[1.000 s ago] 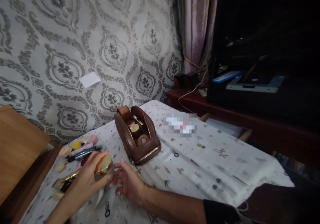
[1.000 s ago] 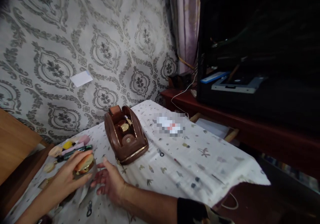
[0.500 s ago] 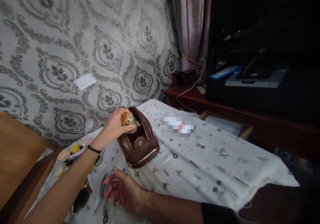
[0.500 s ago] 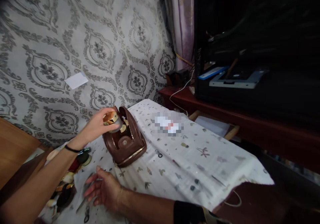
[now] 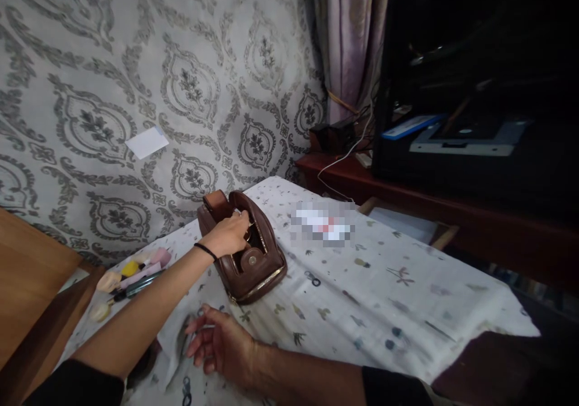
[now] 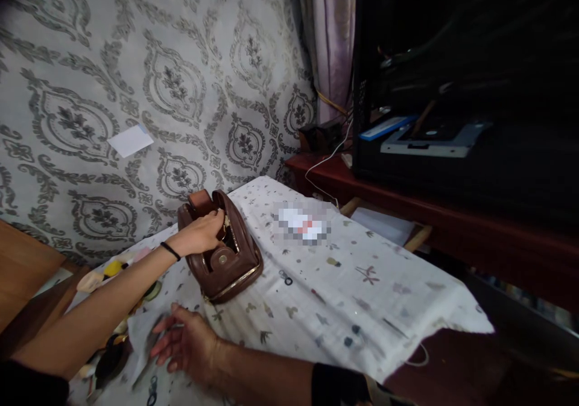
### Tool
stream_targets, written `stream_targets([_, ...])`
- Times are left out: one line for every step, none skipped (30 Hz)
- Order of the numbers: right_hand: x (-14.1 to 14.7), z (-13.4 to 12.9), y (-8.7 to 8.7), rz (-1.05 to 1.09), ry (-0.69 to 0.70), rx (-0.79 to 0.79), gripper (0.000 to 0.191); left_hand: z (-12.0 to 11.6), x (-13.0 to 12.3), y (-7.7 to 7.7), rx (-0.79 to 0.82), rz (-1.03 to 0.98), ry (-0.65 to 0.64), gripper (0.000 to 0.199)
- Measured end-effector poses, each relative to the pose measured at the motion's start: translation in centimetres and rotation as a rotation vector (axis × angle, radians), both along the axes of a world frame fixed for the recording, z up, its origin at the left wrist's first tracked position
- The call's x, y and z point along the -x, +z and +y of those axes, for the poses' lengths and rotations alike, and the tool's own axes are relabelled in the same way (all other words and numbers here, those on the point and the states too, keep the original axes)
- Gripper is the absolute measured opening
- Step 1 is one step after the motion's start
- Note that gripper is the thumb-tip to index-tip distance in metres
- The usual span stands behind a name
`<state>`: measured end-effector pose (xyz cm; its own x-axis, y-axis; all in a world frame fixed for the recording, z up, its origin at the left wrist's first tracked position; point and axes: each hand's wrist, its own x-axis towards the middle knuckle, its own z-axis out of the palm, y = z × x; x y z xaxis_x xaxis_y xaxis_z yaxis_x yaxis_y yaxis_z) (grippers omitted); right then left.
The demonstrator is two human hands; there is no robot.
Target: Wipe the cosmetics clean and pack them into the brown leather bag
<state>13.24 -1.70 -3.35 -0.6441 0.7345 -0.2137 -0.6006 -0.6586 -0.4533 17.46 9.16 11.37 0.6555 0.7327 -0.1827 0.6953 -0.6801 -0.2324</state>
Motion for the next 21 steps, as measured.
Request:
stream_targets([-0.02, -0.01, 0.04, -0.001, 0.0, 0.001, 0.055, 0.07, -0.19, -0.07, 0.0, 0.012, -0.003, 0.058])
stream_targets([-0.05, -0.03, 0.12, -0.006, -0.002, 0.004, 0.055, 0.11, -0.34, -0.09, -0.001, 0.022, -0.006, 0.059])
stream_targets([-0.08, -0.06, 0.22, -0.012, -0.004, 0.009, 0.055, 0.15, -0.43, -0.05, -0.002, 0.03, -0.009, 0.06])
stream_targets([-0.11, -0.1, 0.33, -0.019, -0.003, 0.013, 0.055, 0.18, -0.46, 0.03, -0.003, 0.038, -0.011, 0.06])
stream_targets([-0.14, -0.13, 0.43, -0.023, -0.003, 0.016, 0.055, 0.2, -0.43, 0.14, -0.003, 0.046, -0.012, 0.061])
stream_targets([-0.16, -0.17, 0.52, -0.025, -0.004, 0.016, 0.055, 0.2, -0.34, 0.26, -0.003, 0.054, -0.013, 0.062])
stream_targets([-0.17, -0.2, 0.58, -0.026, -0.003, 0.015, 0.056, 0.2, -0.22, 0.39, -0.001, 0.061, -0.015, 0.061])
stream_targets([-0.17, -0.22, 0.59, -0.029, 0.001, 0.013, 0.056, 0.19, -0.09, 0.49, 0.0, 0.068, -0.017, 0.059])
stream_targets([-0.15, -0.22, 0.56, -0.029, 0.005, 0.011, 0.056, 0.16, 0.04, 0.57, 0.002, 0.073, -0.02, 0.057])
stream_targets([-0.11, -0.21, 0.49, -0.028, 0.007, 0.007, 0.056, 0.12, 0.14, 0.6, 0.002, 0.079, -0.024, 0.054])
stream_targets([-0.06, -0.19, 0.38, -0.028, 0.007, 0.003, 0.056, 0.06, 0.2, 0.58, 0.003, 0.084, -0.028, 0.05])
stream_targets([0.0, -0.16, 0.24, -0.025, 0.006, -0.002, 0.056, 0.0, 0.2, 0.51, 0.003, 0.09, -0.033, 0.047])
stream_targets([0.06, -0.12, 0.1, -0.019, 0.005, -0.005, 0.055, -0.08, 0.16, 0.4, 0.002, 0.095, -0.038, 0.043])
stream_targets([0.11, -0.08, -0.03, -0.012, 0.004, -0.009, 0.054, -0.17, 0.07, 0.26, 0.001, 0.1, -0.042, 0.04])
stream_targets([0.15, -0.05, -0.13, -0.005, 0.004, -0.01, 0.054, -0.27, -0.05, 0.11, -0.001, 0.105, -0.045, 0.038])
stream_targets([0.18, -0.03, -0.19, -0.002, 0.007, -0.011, 0.053, -0.37, -0.18, -0.04, -0.004, 0.11, -0.048, 0.037])
stream_targets([0.19, -0.02, -0.19, -0.003, 0.011, -0.011, 0.053, -0.48, -0.31, -0.16, -0.01, 0.113, -0.049, 0.037])
stream_targets([0.18, -0.03, -0.16, -0.007, 0.012, -0.01, 0.053, -0.58, -0.42, -0.25, -0.017, 0.116, -0.05, 0.038])
stream_targets([0.16, -0.05, -0.09, -0.014, 0.012, -0.009, 0.053, -0.66, -0.5, -0.3, -0.025, 0.12, -0.05, 0.04])
stream_targets([0.13, -0.07, -0.01, -0.024, 0.01, -0.008, 0.054, -0.71, -0.54, -0.31, -0.031, 0.125, -0.051, 0.041])
stream_targets([0.1, -0.1, 0.07, -0.03, 0.007, -0.007, 0.054, -0.72, -0.55, -0.3, -0.032, 0.131, -0.054, 0.042])
